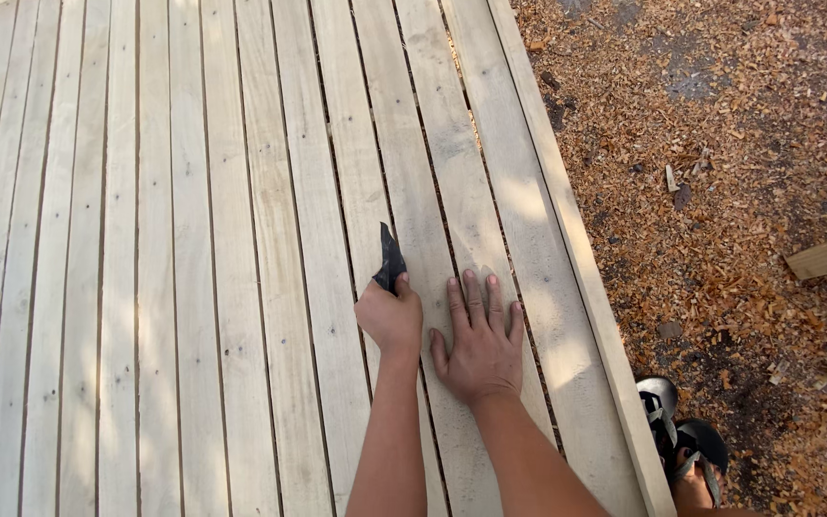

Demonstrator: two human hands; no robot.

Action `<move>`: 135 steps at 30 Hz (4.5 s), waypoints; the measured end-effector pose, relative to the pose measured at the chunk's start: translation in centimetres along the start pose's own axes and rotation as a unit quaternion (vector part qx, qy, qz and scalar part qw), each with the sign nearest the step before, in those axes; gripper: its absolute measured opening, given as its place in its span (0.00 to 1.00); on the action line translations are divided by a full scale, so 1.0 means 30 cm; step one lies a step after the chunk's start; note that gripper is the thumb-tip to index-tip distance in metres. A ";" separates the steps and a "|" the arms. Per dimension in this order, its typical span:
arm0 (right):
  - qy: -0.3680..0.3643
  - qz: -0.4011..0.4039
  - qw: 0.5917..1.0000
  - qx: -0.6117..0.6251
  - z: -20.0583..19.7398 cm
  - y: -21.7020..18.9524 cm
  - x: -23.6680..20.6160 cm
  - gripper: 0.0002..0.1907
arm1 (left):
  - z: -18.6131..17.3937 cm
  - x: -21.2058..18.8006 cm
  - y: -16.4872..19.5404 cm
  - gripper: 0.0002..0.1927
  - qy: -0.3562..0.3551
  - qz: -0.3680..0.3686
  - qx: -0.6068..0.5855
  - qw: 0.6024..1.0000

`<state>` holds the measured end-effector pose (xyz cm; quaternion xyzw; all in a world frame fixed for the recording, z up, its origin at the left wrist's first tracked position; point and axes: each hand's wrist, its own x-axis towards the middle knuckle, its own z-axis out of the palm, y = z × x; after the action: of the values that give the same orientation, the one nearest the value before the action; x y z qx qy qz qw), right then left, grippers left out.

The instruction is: The person kneels beside a large slatted wooden table outdoors and sands its plank surface by hand using sheets of sandpaper, working across different boards. They also run a small dark scraper-like tool along the gaps between planks and continue sanding the surface.

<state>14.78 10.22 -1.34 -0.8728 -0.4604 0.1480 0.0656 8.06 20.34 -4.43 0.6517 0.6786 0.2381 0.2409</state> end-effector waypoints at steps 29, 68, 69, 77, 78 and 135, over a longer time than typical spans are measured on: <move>0.020 -0.007 1.000 -0.022 0.011 -0.002 0.006 0.40 | -0.030 0.001 0.010 0.09 -0.030 0.011 -0.061 0.998; -0.010 0.004 0.998 -0.055 -0.101 0.210 0.107 0.41 | 0.132 -0.049 0.185 0.09 -0.008 0.011 -0.245 0.969; -0.008 0.003 0.999 -0.054 -0.097 0.211 0.107 0.41 | 0.131 -0.051 0.187 0.09 -0.013 0.007 -0.231 0.973; 0.015 -0.003 1.000 -0.023 -0.068 0.213 0.102 0.40 | 0.097 -0.139 0.102 0.09 0.026 0.038 -0.177 0.983; 0.015 -0.005 1.000 -0.022 -0.068 0.214 0.102 0.40 | 0.110 -0.134 0.103 0.10 0.016 0.029 -0.176 0.984; -0.023 -0.007 1.000 0.009 -0.090 0.206 0.081 0.41 | 0.138 -0.007 0.147 0.12 -0.007 0.111 -0.123 0.986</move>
<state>21.76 8.77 -0.81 -0.8652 -0.4668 0.1719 0.0636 14.09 20.31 -4.82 0.6903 0.5655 0.3404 0.2963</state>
